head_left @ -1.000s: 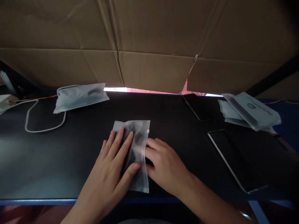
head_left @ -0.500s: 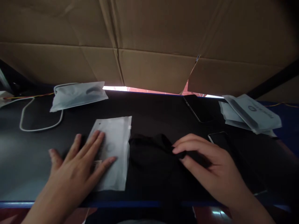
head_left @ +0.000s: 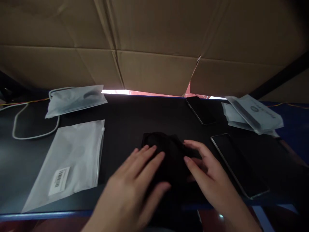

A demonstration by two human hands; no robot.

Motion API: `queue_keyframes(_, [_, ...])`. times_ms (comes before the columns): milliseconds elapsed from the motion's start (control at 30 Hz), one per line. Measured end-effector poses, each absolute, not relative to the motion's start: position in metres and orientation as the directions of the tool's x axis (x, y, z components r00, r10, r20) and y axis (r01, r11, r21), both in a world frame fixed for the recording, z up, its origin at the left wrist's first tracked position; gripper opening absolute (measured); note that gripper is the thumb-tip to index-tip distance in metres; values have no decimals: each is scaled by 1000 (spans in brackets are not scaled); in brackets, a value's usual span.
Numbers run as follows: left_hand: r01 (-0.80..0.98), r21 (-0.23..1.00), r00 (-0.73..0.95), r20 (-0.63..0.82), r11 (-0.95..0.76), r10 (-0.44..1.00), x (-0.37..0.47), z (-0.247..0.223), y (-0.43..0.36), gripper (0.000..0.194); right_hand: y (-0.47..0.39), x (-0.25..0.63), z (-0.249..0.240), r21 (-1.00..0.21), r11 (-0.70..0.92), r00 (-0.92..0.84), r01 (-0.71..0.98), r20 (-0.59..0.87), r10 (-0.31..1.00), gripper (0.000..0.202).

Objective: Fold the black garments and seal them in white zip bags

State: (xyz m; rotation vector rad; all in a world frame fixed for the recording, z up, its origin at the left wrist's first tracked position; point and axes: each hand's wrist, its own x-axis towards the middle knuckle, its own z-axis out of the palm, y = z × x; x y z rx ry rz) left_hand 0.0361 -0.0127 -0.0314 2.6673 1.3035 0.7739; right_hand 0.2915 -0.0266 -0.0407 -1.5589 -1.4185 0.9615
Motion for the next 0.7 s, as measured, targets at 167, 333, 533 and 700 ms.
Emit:
queue_keyframes(167, [735, 273, 564, 263, -621, 783, 78, -33, -7, 69, -38, 307, -38, -868, -128, 80, 479, -103, 992, 35])
queue_keyframes(333, [710, 355, 513, 331, -608, 792, 96, -16, -3, 60, -38, 302, -43, -789, -75, 128, 610, 5, 992, 33])
queue_keyframes(533, [742, 285, 544, 272, -606, 794, 100, -8, -5, 27, -36, 304, -44, -780, -89, 160, 620, 14, 987, 26])
queue_keyframes(700, [867, 364, 198, 374, -340, 906, 15, 2, -3, 30, -38, 310, -40, -714, -88, 181, 695, 56, 982, 21])
